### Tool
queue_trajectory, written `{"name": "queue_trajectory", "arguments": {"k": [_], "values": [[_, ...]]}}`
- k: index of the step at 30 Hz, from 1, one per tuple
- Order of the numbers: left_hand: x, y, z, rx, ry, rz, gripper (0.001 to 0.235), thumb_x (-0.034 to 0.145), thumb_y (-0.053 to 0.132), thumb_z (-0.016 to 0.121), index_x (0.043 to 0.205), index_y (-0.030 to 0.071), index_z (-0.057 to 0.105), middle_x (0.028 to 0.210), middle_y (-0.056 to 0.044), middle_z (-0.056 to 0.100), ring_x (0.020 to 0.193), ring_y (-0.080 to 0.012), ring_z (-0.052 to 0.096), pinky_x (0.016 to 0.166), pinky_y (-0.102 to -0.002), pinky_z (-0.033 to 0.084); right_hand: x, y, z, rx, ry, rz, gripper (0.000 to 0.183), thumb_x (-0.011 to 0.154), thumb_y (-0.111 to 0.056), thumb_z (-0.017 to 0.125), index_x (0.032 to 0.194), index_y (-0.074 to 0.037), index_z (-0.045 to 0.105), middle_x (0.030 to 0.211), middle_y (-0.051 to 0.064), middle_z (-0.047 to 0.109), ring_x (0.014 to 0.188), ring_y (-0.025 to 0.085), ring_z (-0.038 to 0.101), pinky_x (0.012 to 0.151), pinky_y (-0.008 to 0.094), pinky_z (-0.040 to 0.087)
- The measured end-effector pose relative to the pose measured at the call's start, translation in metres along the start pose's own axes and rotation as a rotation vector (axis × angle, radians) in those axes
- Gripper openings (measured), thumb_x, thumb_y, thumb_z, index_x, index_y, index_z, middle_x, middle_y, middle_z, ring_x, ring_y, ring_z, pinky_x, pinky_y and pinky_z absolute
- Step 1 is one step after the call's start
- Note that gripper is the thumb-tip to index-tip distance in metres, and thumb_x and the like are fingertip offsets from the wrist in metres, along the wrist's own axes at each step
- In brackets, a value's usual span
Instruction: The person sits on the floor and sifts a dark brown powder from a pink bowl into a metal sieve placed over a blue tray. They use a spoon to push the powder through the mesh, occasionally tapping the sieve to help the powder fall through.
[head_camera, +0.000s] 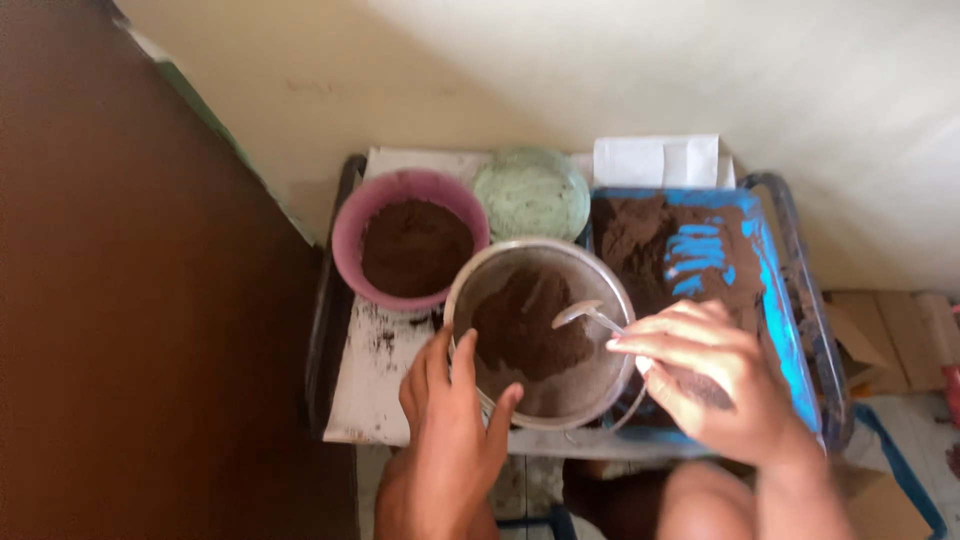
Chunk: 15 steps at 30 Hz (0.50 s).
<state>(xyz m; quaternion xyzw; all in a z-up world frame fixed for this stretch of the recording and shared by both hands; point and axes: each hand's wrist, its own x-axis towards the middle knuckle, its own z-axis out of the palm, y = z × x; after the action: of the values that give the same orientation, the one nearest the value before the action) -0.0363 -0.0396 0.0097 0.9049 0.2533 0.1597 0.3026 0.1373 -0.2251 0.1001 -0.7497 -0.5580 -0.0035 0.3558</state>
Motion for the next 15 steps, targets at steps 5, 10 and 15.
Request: {"name": "queue_trajectory", "arguments": {"k": [5,10,15], "values": [[-0.004,0.000,0.000,-0.050,0.005,0.032,0.072,0.097,0.041,0.064,0.154,0.005,0.038,0.155,-0.020,0.040,0.140,-0.0413,0.038,0.107,-0.058,0.032,0.055,0.015,-0.018,-0.212,-0.154,-0.014,0.019,0.093,-0.019,0.065,0.101,-0.019,0.082,0.102,-0.002,0.080,0.097,0.018,0.070,0.090,0.039,0.039],[-0.008,0.011,0.005,-0.100,0.078,0.087,0.076,0.100,0.050,0.054,0.153,-0.002,0.036,0.153,-0.026,0.043,0.139,-0.0417,0.043,0.111,-0.059,0.031,0.090,0.033,0.004,0.047,-0.135,-0.059,0.015,0.092,-0.010,0.071,0.102,-0.010,0.081,0.101,0.007,0.080,0.092,0.018,0.075,0.088,0.030,0.056],[-0.009,0.005,0.012,-0.091,0.010,0.148,0.075,0.093,0.037,0.069,0.151,-0.001,0.039,0.153,-0.025,0.043,0.135,-0.0435,0.043,0.107,-0.057,0.033,0.084,0.083,0.045,0.670,-0.175,0.256,0.019,0.094,-0.010,0.066,0.105,-0.001,0.078,0.109,0.014,0.079,0.102,0.020,0.073,0.092,0.031,0.058]]}}
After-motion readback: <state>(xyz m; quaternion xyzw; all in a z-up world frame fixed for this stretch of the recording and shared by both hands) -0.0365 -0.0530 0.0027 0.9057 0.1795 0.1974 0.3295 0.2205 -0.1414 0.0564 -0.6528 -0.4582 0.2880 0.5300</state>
